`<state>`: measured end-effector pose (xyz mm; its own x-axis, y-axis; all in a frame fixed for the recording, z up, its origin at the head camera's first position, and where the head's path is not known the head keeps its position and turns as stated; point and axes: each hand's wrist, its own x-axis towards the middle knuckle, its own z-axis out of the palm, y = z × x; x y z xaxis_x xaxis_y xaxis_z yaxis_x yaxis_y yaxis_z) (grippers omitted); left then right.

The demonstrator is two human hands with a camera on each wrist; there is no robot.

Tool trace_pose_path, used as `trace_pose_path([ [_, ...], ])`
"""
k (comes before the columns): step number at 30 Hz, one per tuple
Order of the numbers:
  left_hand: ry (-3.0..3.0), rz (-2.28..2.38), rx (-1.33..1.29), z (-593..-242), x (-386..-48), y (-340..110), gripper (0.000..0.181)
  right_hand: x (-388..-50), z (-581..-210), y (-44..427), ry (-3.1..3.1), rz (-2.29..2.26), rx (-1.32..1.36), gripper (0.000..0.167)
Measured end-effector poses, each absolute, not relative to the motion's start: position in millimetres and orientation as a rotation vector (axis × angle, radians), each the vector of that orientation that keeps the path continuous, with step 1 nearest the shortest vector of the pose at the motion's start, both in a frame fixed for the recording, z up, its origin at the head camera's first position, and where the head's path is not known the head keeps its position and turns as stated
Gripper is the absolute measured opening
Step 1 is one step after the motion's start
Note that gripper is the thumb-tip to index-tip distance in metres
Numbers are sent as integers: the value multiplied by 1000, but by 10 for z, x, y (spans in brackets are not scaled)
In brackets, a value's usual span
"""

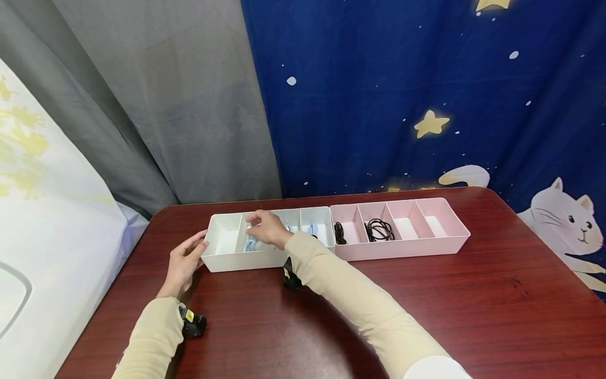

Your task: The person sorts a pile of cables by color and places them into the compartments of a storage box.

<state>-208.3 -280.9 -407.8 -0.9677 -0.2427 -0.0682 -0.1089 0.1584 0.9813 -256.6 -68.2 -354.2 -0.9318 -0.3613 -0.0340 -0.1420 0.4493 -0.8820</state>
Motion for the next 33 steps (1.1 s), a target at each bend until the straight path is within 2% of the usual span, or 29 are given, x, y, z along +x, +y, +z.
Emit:
trace_pose_path([
  [14,-2294,-1954,344,-4098,-2097,-2812,46,-2484,-3550,-587,2464,-1519,-533,28],
  [33,-2325,-1927,313,-4103,-2090,-2818,48,-2256,-3573,-381,2451,-1801,-638,17],
])
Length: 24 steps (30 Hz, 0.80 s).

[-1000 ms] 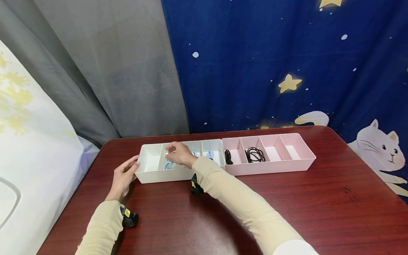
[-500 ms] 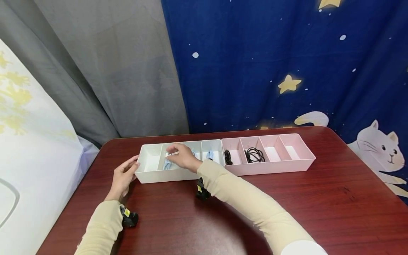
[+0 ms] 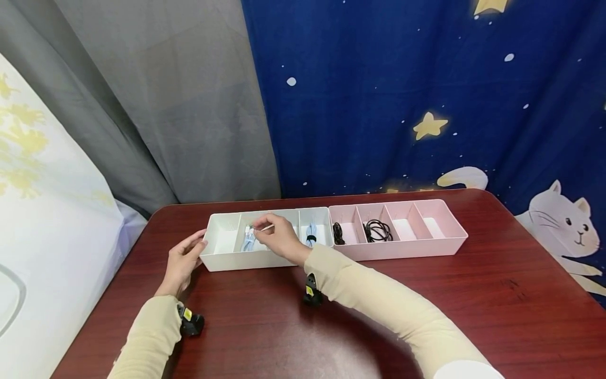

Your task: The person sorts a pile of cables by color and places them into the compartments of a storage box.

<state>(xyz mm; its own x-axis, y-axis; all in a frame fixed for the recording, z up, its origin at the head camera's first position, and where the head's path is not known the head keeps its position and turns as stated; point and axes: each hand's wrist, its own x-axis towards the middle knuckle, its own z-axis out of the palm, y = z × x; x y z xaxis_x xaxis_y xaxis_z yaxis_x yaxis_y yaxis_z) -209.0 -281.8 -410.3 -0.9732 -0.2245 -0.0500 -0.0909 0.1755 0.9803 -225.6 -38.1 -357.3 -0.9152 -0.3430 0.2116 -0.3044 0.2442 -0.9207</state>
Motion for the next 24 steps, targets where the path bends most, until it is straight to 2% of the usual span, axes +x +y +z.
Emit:
trace_pose_path([
  [8,-2312,-1929,305,-4119,-2095,-2820,47,-2087,-3603,-235,2463,-1815,-749,15],
  [21,-2305,-1934,299,-4117,-2078,-2817,47,-1686,-3493,173,2271,-1942,-743,15],
  [24,-2300,-1939,294,-4109,-2082,-2808,47,-1685,-3581,277,2255,-1973,-753,16],
])
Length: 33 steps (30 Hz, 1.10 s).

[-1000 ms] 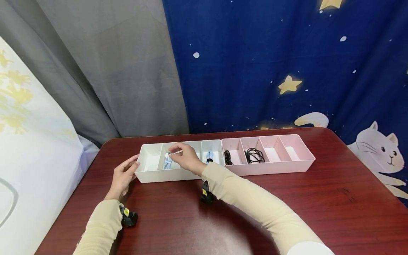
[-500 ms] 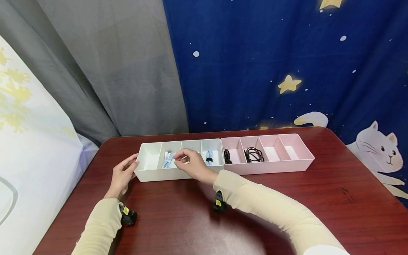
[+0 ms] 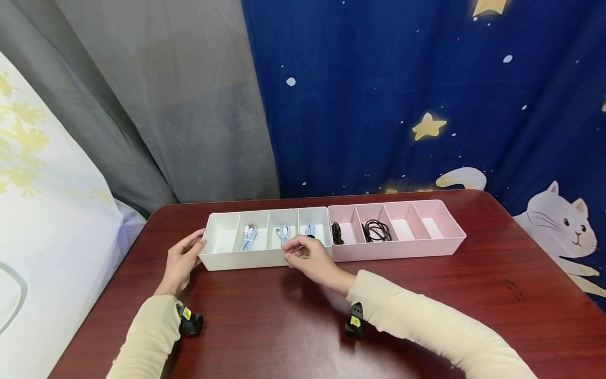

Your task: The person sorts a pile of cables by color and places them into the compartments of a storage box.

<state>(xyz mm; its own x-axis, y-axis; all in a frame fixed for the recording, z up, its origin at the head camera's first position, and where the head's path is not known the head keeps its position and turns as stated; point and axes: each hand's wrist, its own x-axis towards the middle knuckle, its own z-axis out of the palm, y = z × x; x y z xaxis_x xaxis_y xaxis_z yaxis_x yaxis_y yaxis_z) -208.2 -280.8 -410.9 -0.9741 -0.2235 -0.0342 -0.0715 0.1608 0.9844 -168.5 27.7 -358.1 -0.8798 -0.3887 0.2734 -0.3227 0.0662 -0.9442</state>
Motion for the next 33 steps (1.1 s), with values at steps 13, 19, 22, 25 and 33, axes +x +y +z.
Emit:
trace_pose_path([
  [13,-2308,-1933,301,-4110,-2114,-2785,47,-1563,-3969,726,2343,-1906,-723,16],
  [19,-2296,-1941,279,-4125,-2120,-2787,48,-1491,-4021,891,2390,-1880,-723,15],
  [22,-2304,-1934,283,-4129,-2114,-2790,48,-1430,-3943,931,2398,-1896,-729,14],
  [25,-2313,-1927,289,-4130,-2103,-2796,49,-1396,-3907,967,2401,-1915,-703,14],
  [33,-2292,-1934,307,-4125,-2094,-2809,46,-1438,-4018,1050,2386,-1948,-615,17],
])
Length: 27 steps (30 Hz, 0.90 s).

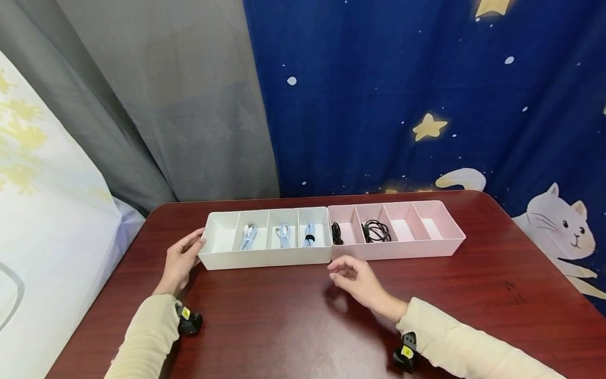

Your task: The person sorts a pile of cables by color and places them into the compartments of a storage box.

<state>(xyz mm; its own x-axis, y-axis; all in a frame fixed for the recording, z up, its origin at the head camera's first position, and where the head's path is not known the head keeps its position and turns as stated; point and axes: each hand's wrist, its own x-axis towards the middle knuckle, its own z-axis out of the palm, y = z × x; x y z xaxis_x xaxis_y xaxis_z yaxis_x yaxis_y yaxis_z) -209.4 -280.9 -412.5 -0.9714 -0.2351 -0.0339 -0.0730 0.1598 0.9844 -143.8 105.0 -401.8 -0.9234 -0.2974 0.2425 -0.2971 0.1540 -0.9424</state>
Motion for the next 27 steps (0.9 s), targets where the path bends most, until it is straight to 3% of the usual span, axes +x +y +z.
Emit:
trace_pose_path([
  [9,-2288,-1944,306,-4127,-2088,-2814,45,-1432,-4016,1120,2341,-2085,-627,16],
  [27,-2258,-2002,334,-4114,-2076,-2810,48,-1473,-3972,1357,2337,-2199,-369,20],
])
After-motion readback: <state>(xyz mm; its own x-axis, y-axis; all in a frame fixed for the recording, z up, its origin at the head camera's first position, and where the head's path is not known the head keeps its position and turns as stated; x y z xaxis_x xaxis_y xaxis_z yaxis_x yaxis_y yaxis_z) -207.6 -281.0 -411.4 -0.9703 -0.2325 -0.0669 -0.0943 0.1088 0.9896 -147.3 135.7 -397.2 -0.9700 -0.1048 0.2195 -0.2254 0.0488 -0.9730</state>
